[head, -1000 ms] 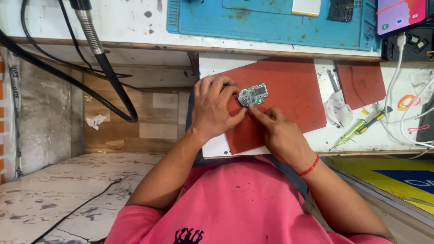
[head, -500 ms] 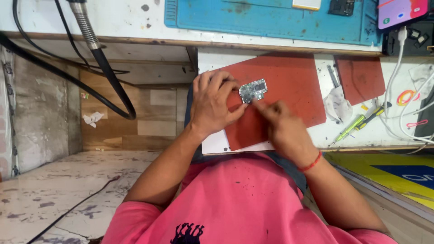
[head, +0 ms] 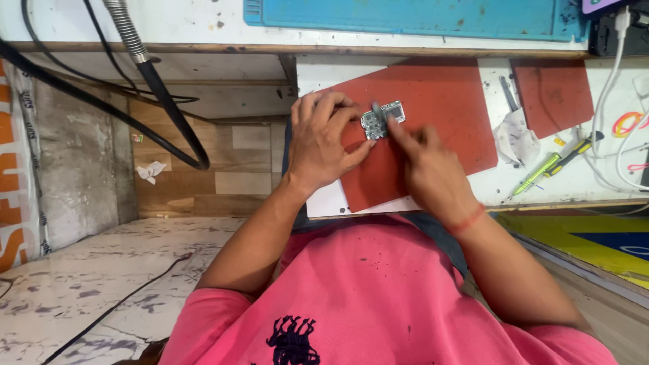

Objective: The person scrapes a small circuit board with a pen-like tool and then uses a hot air gun to heat the board. The person works on a single board placed on a red mat.

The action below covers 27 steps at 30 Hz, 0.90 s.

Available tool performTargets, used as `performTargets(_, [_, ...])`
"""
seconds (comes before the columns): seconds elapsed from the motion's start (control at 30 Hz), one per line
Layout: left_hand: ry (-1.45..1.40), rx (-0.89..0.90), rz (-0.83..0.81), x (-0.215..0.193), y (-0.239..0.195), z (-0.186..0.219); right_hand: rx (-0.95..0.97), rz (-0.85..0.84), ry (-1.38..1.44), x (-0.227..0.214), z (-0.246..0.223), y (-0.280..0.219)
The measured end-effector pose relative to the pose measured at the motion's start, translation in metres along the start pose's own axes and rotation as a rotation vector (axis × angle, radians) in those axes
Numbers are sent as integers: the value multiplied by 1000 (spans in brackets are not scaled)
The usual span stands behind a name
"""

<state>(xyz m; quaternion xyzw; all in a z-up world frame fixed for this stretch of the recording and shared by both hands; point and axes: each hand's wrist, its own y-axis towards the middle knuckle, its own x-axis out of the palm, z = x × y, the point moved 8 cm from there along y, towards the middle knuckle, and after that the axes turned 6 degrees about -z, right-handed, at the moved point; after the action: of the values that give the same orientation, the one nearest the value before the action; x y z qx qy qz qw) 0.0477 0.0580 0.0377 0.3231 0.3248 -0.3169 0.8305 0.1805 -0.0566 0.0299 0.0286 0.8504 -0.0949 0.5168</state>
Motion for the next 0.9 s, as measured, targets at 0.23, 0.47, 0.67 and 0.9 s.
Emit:
performTargets(0.23, [-80,-25,-8,-2,-3,1,72,-143,-38,8,-8,-6])
performTargets(0.47, [-54,11,-6,1,2,0,58,-112,-28,7,-17,-4])
performTargets(0.67, [-37,-20,-16,6,-17,9,51,-79,-7,14,-18,-17])
performTargets(0.9, [-30,-32,-53,1,-9,8,30,26,-34,9,2,-26])
